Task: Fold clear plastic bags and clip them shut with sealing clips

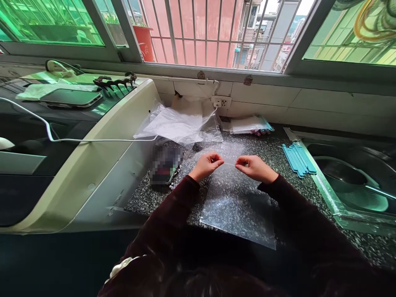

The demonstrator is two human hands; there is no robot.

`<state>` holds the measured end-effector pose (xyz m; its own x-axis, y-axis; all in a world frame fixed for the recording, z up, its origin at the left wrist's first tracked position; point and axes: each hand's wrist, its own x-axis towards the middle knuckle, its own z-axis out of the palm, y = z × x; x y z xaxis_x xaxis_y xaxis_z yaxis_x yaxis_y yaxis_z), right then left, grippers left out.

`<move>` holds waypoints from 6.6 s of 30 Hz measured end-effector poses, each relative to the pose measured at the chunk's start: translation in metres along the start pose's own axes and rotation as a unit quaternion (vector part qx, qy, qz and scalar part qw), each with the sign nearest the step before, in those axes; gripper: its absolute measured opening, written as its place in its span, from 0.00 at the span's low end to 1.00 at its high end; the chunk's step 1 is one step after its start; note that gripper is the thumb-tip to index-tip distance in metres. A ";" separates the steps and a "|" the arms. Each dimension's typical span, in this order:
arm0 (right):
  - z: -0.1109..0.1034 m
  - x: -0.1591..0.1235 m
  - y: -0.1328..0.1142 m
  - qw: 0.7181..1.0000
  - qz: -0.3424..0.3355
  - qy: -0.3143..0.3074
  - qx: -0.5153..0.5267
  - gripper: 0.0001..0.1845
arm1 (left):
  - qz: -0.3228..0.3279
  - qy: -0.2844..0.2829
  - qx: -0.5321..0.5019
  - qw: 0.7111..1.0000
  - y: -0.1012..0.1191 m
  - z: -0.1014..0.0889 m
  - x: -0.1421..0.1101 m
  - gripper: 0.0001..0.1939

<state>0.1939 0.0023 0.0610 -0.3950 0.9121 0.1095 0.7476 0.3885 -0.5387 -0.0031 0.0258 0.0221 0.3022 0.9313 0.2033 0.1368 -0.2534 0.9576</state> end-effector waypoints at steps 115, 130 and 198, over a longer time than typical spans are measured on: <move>-0.005 0.001 0.008 0.973 -0.077 -0.028 -0.215 0.10 | 0.162 -0.059 0.343 0.923 -0.005 -0.011 0.001 0.06; 0.005 0.000 0.000 0.959 -0.099 -0.022 -0.265 0.13 | 0.178 -0.069 0.335 0.923 -0.002 -0.005 -0.001 0.05; -0.022 -0.002 0.016 0.957 -0.072 -0.024 -0.280 0.09 | 0.151 -0.038 0.340 0.927 -0.002 -0.015 0.001 0.05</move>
<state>0.2190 0.0095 0.0707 -0.5299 0.8416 0.1043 0.8469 0.5316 0.0130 -0.0173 0.0315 0.0240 0.4867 0.7757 0.4017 0.5905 -0.6310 0.5031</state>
